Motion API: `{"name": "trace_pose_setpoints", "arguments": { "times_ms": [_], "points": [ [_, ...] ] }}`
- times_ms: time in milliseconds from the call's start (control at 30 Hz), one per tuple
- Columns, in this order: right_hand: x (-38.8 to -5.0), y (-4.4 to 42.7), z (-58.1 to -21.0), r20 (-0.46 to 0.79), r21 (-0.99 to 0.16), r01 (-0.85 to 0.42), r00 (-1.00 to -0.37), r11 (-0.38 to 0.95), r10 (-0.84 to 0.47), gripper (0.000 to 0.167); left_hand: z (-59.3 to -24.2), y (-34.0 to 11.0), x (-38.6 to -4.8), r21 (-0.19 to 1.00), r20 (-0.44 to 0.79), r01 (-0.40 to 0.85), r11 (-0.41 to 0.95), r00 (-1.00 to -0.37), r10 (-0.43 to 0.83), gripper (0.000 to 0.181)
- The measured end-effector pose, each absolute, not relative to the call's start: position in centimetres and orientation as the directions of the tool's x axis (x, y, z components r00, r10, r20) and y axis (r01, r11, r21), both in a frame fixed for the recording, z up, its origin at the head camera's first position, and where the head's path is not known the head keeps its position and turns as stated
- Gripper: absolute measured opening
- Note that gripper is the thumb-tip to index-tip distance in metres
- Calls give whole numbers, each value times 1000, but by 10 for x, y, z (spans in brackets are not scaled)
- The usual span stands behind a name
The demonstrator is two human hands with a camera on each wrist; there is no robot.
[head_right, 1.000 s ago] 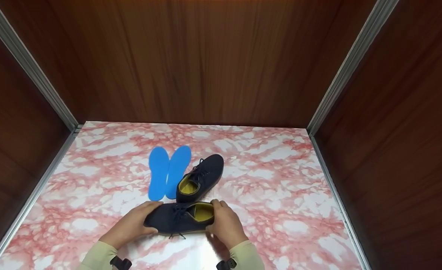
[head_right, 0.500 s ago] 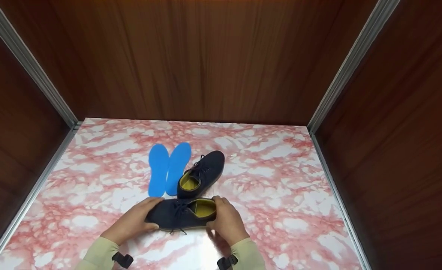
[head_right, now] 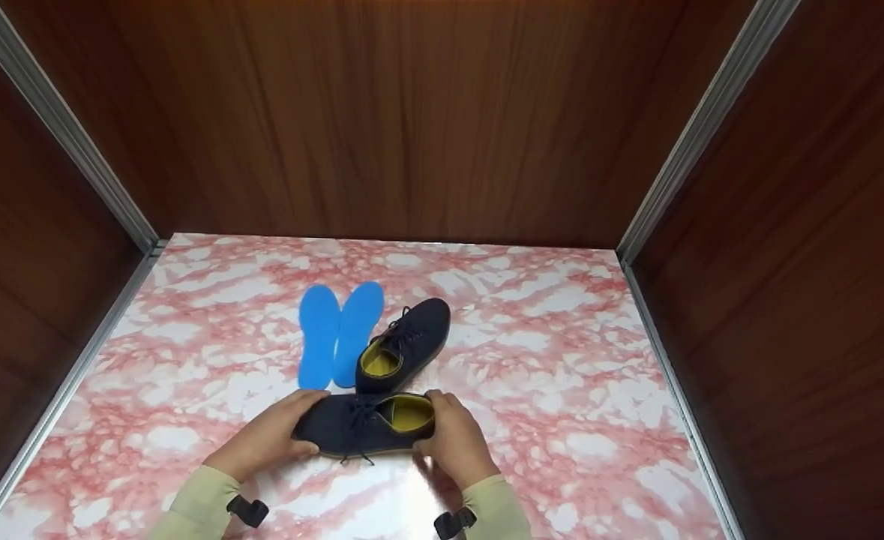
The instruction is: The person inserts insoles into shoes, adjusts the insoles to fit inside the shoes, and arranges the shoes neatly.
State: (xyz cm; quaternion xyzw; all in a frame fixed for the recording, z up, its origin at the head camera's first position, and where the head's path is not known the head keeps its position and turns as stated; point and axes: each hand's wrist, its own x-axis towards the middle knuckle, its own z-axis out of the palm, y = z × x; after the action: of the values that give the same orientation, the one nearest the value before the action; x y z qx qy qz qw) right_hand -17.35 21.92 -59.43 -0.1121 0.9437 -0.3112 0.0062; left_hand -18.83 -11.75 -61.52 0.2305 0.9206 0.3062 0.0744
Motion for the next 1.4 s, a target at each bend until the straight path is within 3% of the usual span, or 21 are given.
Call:
{"name": "trace_pose_setpoints", "arguments": {
  "times_ms": [267, 633, 867, 1100, 1200, 1400],
  "points": [
    [-172, 218, -595, 64, -593, -212, -974, 776, -218, 78, -613, -121, -189, 623, -45, 334, 708, -888, 458, 82],
    [-172, 219, -595, 61, -598, -217, -972, 772, -226, 76, -617, -128, -194, 648, -42, 244, 722, -934, 354, 68],
    [-172, 221, -594, 75, -597, -228, -970, 769, -230, 75, -625, -130, -192, 628, -103, 167, 760, -950, 293, 70],
    [-171, 222, -592, 91, -586, -238, -969, 775, -229, 77, -624, -129, -197, 584, -39, 149, 798, -977, 211, 72],
    [-171, 222, -592, 83, -589, -234, -970, 774, -230, 76, -623, -130, -198, 541, 7, 125, 832, -989, 145, 64],
    [-170, 221, -592, 55, -590, -217, -972, 777, -230, 76, -618, -136, -204, 487, 100, 68, 871, -995, 21, 30]
  ]
}}
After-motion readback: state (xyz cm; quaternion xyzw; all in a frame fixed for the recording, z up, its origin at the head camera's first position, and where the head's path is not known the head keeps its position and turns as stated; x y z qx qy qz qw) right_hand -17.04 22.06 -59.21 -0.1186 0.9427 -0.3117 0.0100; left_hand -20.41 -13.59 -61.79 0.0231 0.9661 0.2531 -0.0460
